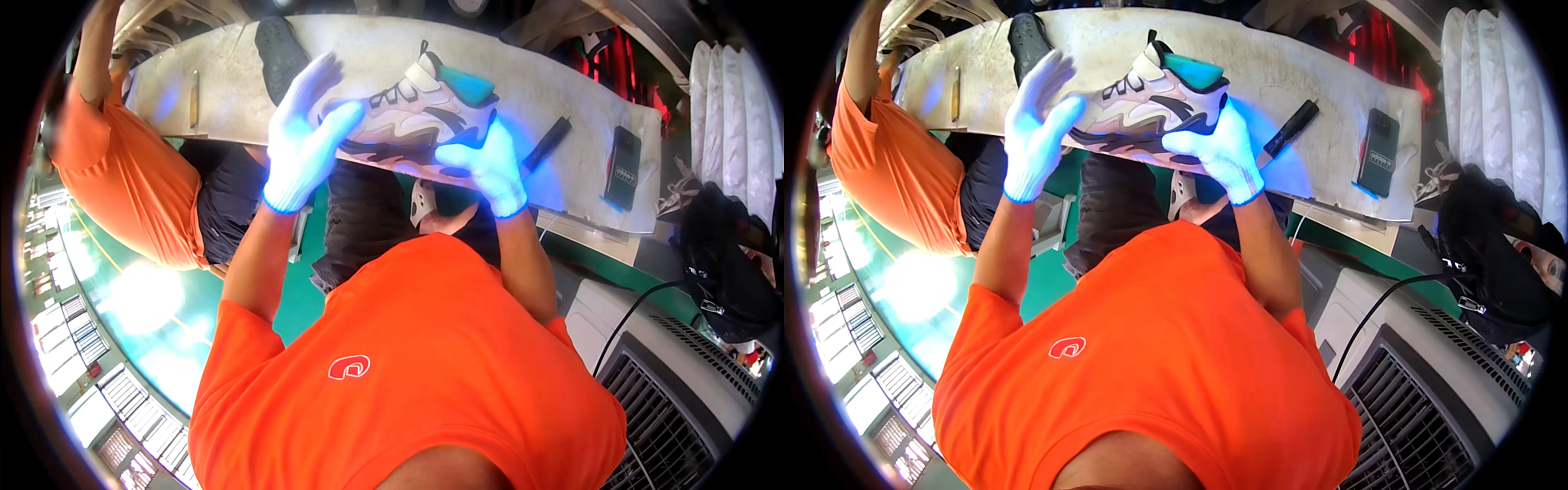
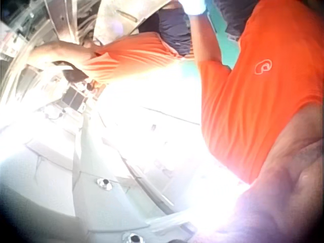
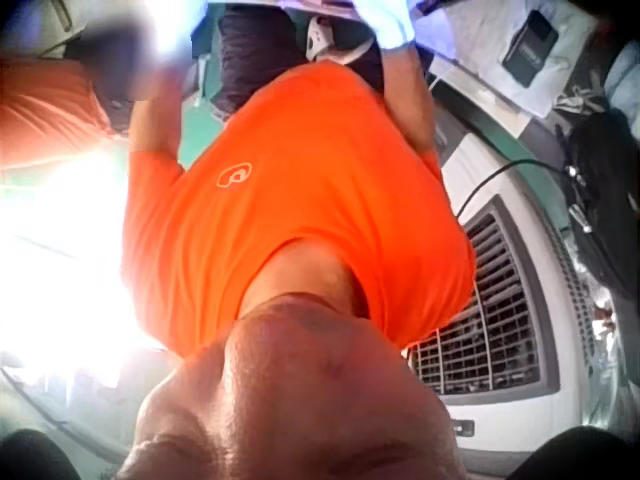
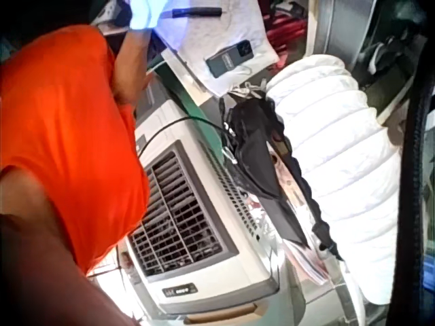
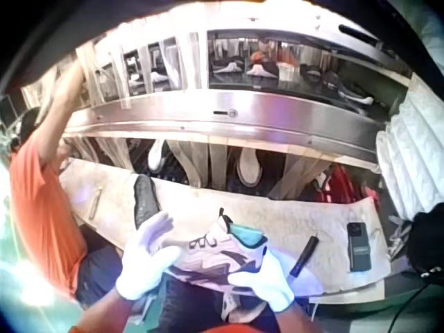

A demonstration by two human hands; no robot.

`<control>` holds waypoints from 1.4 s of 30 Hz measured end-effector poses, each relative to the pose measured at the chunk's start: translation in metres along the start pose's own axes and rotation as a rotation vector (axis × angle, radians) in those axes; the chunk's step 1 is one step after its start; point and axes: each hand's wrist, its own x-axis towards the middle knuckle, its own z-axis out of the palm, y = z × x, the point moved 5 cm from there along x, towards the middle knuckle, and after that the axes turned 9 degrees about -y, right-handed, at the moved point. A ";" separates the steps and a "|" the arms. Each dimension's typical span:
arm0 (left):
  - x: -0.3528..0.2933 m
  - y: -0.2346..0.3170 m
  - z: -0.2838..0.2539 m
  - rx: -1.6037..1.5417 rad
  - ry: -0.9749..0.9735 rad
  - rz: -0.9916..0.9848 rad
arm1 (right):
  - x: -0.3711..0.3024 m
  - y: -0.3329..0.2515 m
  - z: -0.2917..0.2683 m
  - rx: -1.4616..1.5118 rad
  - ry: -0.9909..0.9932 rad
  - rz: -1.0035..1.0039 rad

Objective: The person uses a handheld UV light to inspect a sneaker on a factory assembly line. They rotate the shoe to examine the sole, sides, and laces, then place it on the conveyor belt. The person repeats this process with a second sneaker, using the UV light to check for defects or cleanliness.

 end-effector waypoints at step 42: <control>-0.102 0.003 -0.044 0.225 0.113 -0.022 | 0.005 -0.058 0.112 -0.728 -0.154 -0.393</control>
